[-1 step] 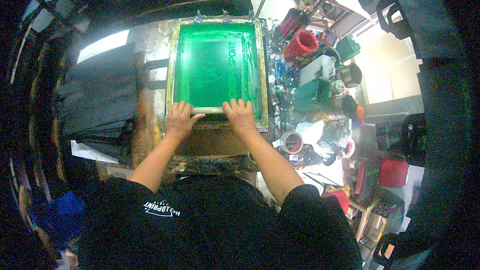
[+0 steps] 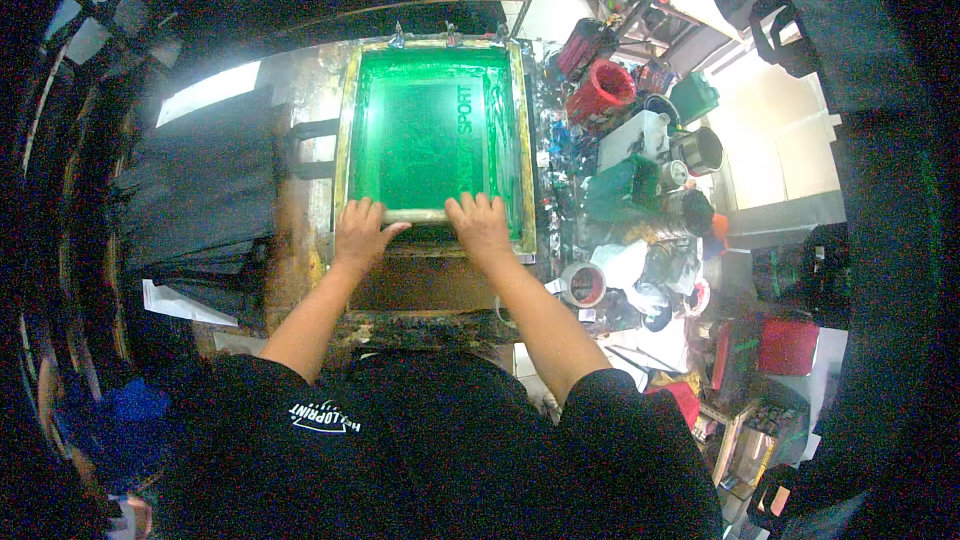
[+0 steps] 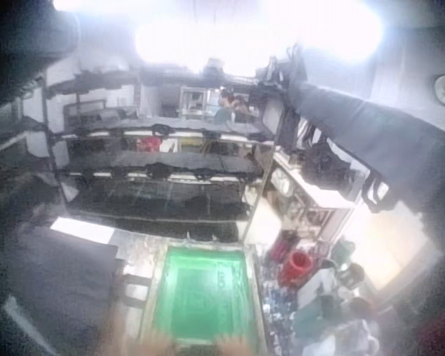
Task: The person performs screen printing on black tote bags using a squeegee and green ink. They repeatedly pull the squeegee across a screen to transfer a logo onto the bags, then lift the screen and move the printed bag aside.
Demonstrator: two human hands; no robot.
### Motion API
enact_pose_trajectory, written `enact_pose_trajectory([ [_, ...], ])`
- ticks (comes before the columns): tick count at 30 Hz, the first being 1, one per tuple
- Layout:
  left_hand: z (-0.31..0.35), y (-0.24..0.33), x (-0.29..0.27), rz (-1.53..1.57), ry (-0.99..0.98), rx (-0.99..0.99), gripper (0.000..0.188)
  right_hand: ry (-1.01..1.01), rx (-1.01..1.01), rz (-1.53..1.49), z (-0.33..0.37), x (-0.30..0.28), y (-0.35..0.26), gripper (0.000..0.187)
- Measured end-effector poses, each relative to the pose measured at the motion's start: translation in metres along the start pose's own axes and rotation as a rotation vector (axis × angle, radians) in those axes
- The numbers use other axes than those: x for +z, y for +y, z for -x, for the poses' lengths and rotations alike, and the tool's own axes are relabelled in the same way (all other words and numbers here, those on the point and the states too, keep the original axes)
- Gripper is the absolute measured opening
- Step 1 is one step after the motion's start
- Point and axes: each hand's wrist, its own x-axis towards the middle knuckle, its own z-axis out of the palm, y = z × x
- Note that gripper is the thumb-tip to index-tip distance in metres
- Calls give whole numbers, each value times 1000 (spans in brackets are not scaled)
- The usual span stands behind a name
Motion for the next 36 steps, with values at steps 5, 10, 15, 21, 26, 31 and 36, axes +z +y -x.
enact_pose_trajectory([
  [5, -8, -9, -19, 145, -162, -39, 66, -37, 29, -16, -14, -4, 4, 31],
  [10, 72, -37, -19, 32, -86, -207, 114, -172, 112, -71, 25, -14, -24, 53],
  [15, 93, -67, -8, -33, -269, -407, 105, -180, 125, -119, 43, -7, -32, 50],
  [21, 105, -68, -6, 53, -93, -340, 98, -201, 125, -145, 32, -25, -25, 50],
  [26, 106, -65, -14, 548, 6, -560, 93, -145, 127, -223, -1, -88, -13, 50],
  [31, 18, -35, -97, 682, 221, -510, 80, 68, 110, -144, -47, -159, 8, 50],
  [36, -79, -26, -147, 921, 478, -536, 66, 460, 24, -23, -138, -206, 50, 49],
])
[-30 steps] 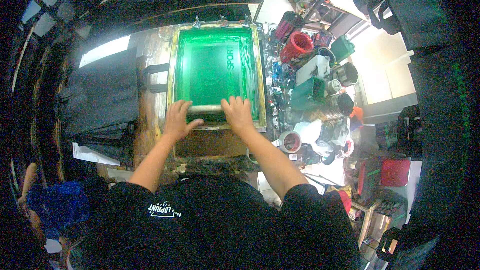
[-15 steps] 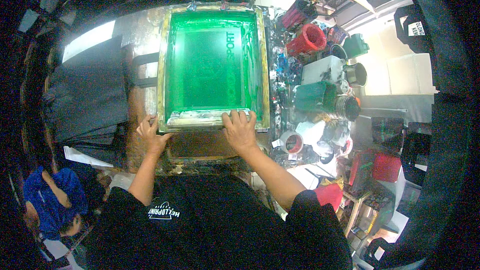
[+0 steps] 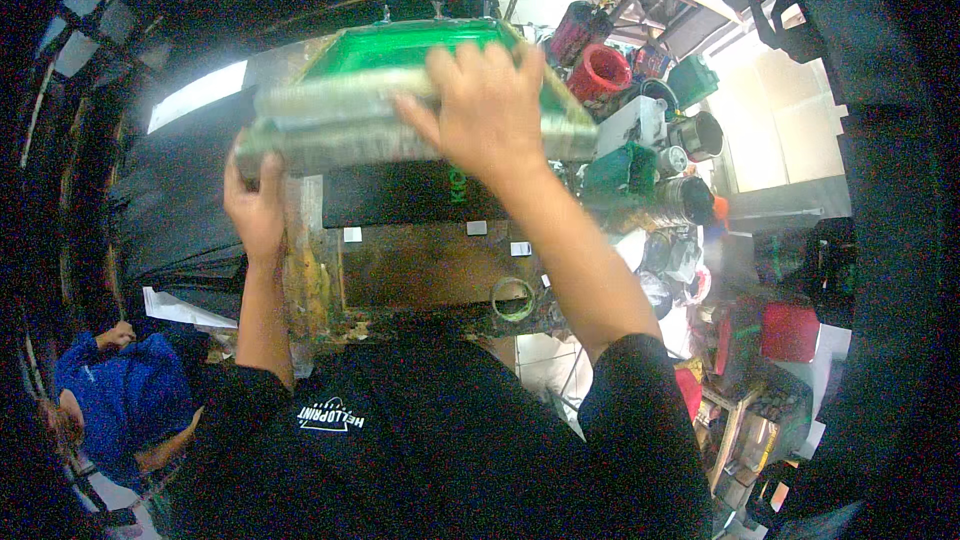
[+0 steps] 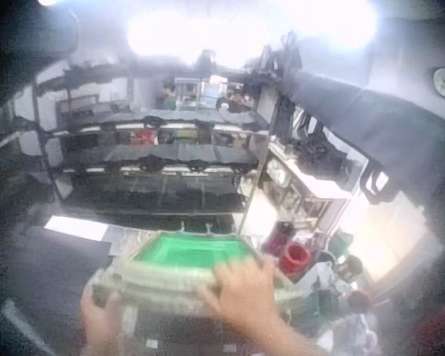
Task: The person performs screen printing on black tote bags using a squeegee and green ink. They repeatedly pull the squeegee across a screen to transfer a logo onto the bags, then lift the screen and move the printed bag aside.
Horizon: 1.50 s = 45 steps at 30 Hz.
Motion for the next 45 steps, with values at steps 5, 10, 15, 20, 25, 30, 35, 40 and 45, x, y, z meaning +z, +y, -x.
enact_pose_trajectory([
  [5, -23, -63, 21, -195, 42, 117, 90, 152, -8, 10, -54, -1, 22, 57],
  [10, 65, -153, 5, -978, -224, 14, 89, 170, -15, 1, -67, 2, 30, 59],
  [15, 94, -185, 6, -948, -338, -463, 80, 107, 30, -13, -80, -2, 30, 64],
  [20, 78, -166, 17, -988, -374, -383, 62, 146, 20, -20, -78, -2, 32, 62],
  [25, 60, -180, 3, -642, -186, -81, 43, 176, 15, -48, -76, -2, 27, 60],
  [30, -15, -49, -7, -194, -165, -385, 29, 99, 43, -51, -80, 1, 34, 64],
  [35, -37, -45, -151, -198, -33, -517, 47, 65, 64, -52, -76, -4, 30, 66],
  [40, -19, -63, -317, -108, 315, -572, 47, 30, 47, -31, -79, -7, 28, 63],
  [45, 18, -63, -551, -274, 620, -503, 49, 64, 64, -156, -86, -12, 16, 59],
])
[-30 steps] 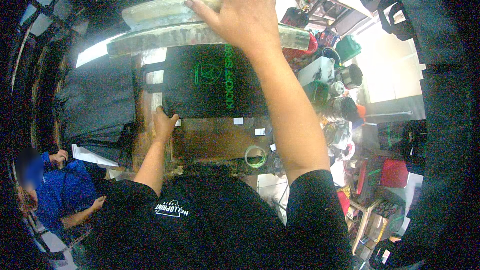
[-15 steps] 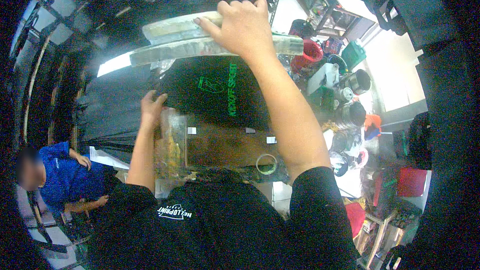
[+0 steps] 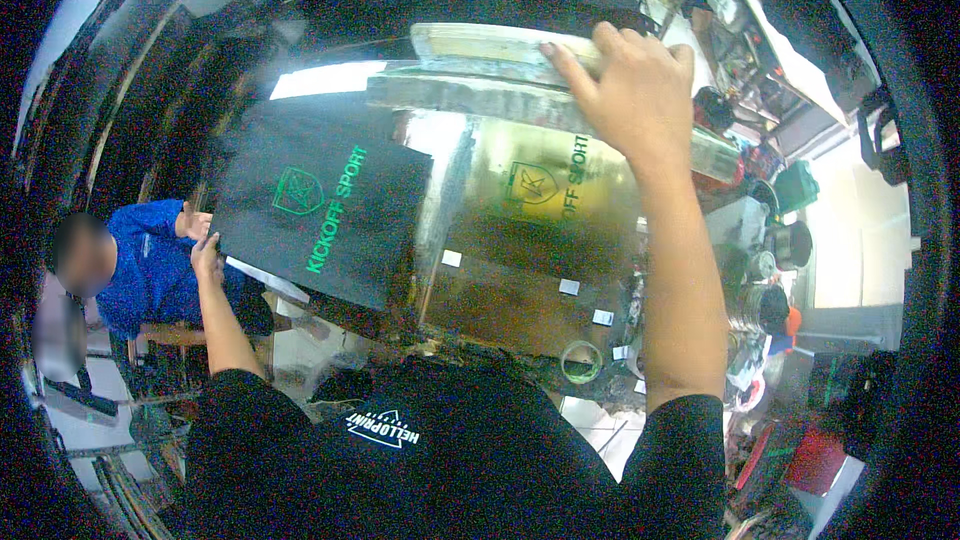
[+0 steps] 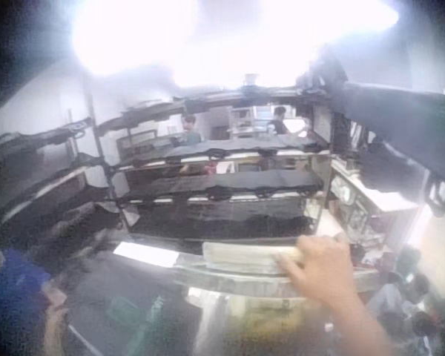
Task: The person performs screen printing on black tote bags using a squeegee and green ink. They repeatedly pull the squeegee across a screen to transfer a logo onto the bags, then lift the screen and move the printed bag aside.
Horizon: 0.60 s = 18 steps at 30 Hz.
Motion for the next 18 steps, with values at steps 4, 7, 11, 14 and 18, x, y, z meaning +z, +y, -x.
enact_pose_trajectory([
  [4, 68, 12, 165, -934, 436, 350, 61, 5, -18, 164, 4, -3, 15, 58],
  [7, 188, 22, 251, -467, 292, 905, 24, -16, -21, 127, 3, -2, 9, 58],
  [11, 342, -27, 356, -408, -488, 815, 18, -16, -21, 99, 4, -4, 8, 57],
  [14, 405, -22, 390, -532, -811, 983, 25, -33, -22, 120, 5, -2, 7, 56],
  [18, 378, -8, 420, -568, -714, 947, 25, 24, -28, 103, 9, -2, 7, 56],
])
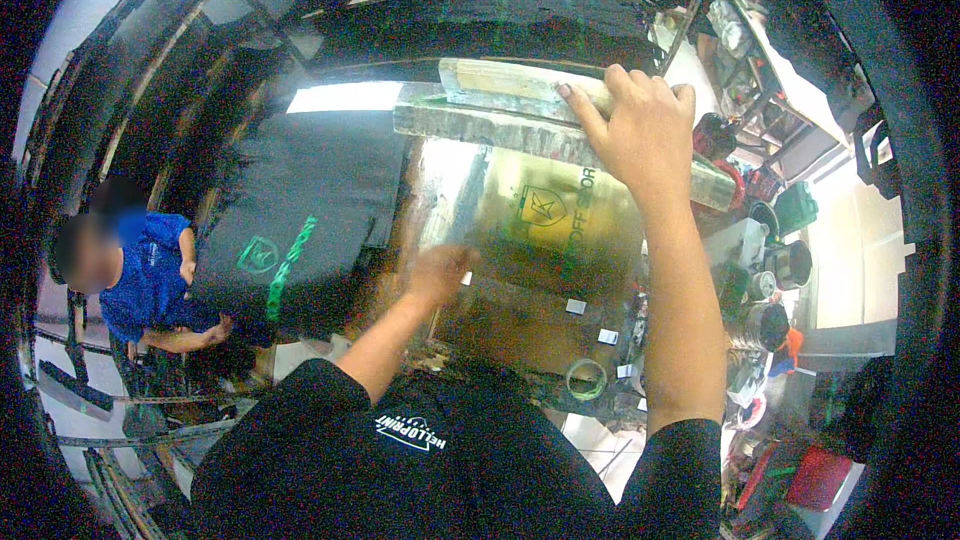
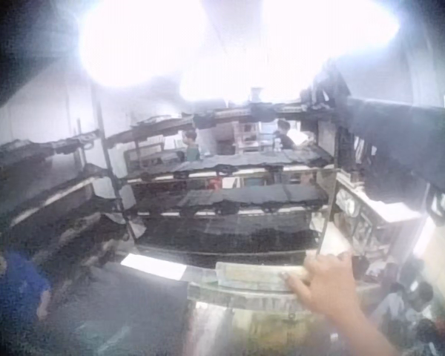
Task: The person performs screen printing on black tote bags using a squeegee and green ink. They repeatedly pull the squeegee across a screen to transfer a logo onto the bags, then lift the screen and move the printed bag aside.
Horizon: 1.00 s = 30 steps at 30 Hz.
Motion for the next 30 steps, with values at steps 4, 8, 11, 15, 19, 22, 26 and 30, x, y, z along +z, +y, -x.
enact_pose_trajectory([
  [4, -53, -118, -22, -114, 344, -63, 22, -13, 6, -4, -1, -1, -1, 55],
  [8, -65, -168, -37, -506, 85, -438, 30, -25, 19, -5, -3, -3, -2, 54],
  [11, -51, -177, -23, -624, -4, -421, 34, -38, 26, -2, -4, -3, -1, 53],
  [15, -56, -190, -9, -669, -113, -411, 29, -48, 23, 21, -6, -3, -2, 52],
  [19, -60, -212, -7, -733, -166, -333, 25, -50, 36, -11, -4, -5, -6, 50],
  [22, -77, -201, -13, -684, -231, -372, 26, -61, 33, 18, -2, -8, -4, 49],
  [26, -85, -201, -35, -593, -205, -385, 24, -40, 23, -37, -1, -6, -8, 49],
  [30, -115, -160, -72, -408, -184, -85, 23, -19, 22, -12, 0, -5, -4, 49],
])
